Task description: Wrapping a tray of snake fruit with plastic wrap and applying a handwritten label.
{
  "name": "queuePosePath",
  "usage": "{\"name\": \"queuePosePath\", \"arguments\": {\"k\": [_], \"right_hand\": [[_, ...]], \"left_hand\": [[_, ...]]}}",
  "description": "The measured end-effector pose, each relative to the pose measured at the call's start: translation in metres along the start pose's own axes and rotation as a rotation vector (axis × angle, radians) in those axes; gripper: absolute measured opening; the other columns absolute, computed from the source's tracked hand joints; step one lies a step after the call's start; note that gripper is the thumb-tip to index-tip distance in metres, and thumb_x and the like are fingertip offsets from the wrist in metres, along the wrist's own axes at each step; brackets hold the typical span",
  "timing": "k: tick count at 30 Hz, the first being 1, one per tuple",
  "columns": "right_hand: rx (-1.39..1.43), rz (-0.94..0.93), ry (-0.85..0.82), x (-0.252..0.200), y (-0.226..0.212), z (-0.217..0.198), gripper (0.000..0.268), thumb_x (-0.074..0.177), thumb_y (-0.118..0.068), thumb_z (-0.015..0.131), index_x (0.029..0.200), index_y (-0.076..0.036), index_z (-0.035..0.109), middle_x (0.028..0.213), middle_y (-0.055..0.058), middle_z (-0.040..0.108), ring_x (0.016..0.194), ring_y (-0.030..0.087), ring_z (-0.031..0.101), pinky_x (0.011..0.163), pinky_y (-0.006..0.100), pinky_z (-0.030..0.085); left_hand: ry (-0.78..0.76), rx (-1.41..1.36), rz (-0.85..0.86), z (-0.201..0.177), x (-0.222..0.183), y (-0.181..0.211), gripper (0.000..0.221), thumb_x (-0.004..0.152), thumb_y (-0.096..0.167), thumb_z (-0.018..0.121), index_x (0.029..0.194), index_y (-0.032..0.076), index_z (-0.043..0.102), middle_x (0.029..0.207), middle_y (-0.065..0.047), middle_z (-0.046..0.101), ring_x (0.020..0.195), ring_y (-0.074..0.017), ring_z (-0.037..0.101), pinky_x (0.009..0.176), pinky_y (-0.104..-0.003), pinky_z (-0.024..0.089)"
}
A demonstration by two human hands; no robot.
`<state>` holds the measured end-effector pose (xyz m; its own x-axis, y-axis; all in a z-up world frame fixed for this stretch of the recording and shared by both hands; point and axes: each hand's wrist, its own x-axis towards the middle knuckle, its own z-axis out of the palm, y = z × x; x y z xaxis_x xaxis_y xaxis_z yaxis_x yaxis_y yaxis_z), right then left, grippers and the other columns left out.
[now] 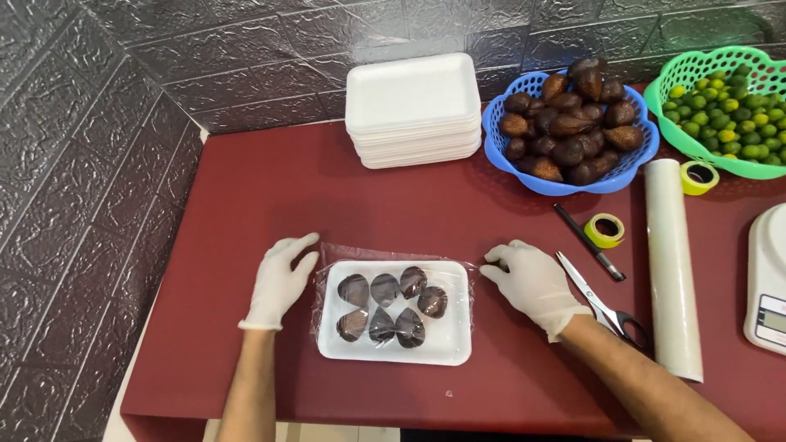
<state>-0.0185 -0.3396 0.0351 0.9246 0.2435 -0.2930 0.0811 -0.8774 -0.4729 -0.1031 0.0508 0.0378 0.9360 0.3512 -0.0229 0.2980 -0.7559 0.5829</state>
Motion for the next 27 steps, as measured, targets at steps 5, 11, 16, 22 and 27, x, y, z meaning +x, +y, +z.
{"name": "queuePosePath", "arguments": {"k": [5, 11, 16, 22, 27], "right_hand": [[-0.109, -0.079, 0.083, 0.005, -0.001, 0.014, 0.019, 0.095, -0.030, 0.069, 0.111, -0.023, 0.075, 0.097, -0.001, 0.067, 0.101, 0.019, 0.070, 0.084, 0.035, 0.059], [-0.242, -0.109, 0.076, 0.023, 0.009, 0.034, 0.013, 0.096, -0.025, 0.062, 0.101, -0.020, 0.072, 0.090, -0.002, 0.061, 0.095, 0.019, 0.068, 0.080, 0.035, 0.062], [-0.288, -0.091, 0.034, 0.027, -0.004, 0.020, 0.015, 0.097, -0.026, 0.060, 0.105, -0.017, 0.069, 0.094, 0.001, 0.060, 0.099, 0.022, 0.067, 0.082, 0.038, 0.062], [0.016, 0.027, -0.049, 0.026, -0.016, 0.005, 0.013, 0.099, -0.022, 0.055, 0.098, -0.014, 0.066, 0.091, 0.007, 0.065, 0.094, 0.027, 0.072, 0.082, 0.043, 0.062], [0.615, 0.138, -0.022, 0.020, -0.025, 0.006, 0.015, 0.100, -0.011, 0.055, 0.100, -0.001, 0.066, 0.092, 0.019, 0.073, 0.092, 0.026, 0.074, 0.083, 0.037, 0.063]], "left_hand": [[-0.072, 0.240, 0.003, 0.031, 0.037, -0.019, 0.038, 0.094, 0.038, 0.070, 0.132, 0.039, 0.069, 0.129, 0.005, 0.064, 0.132, -0.0241, 0.054, 0.111, -0.043, 0.046], [-0.006, 0.271, 0.023, 0.056, 0.048, -0.037, 0.011, 0.093, 0.035, 0.073, 0.103, 0.031, 0.076, 0.106, 0.008, 0.065, 0.117, -0.0196, 0.060, 0.100, -0.039, 0.051], [-0.002, 0.218, -0.011, 0.056, 0.052, -0.041, 0.004, 0.092, 0.033, 0.073, 0.092, 0.029, 0.074, 0.099, 0.008, 0.065, 0.111, -0.0210, 0.062, 0.095, -0.042, 0.054], [-0.066, 0.003, -0.181, 0.040, 0.041, -0.016, 0.010, 0.099, 0.028, 0.061, 0.100, 0.022, 0.069, 0.093, -0.006, 0.071, 0.102, -0.0279, 0.068, 0.091, -0.046, 0.054], [-0.074, -0.049, -0.266, 0.036, 0.043, -0.005, 0.011, 0.099, 0.030, 0.061, 0.098, 0.022, 0.068, 0.087, 0.002, 0.079, 0.095, -0.0221, 0.074, 0.087, -0.041, 0.056]]}}
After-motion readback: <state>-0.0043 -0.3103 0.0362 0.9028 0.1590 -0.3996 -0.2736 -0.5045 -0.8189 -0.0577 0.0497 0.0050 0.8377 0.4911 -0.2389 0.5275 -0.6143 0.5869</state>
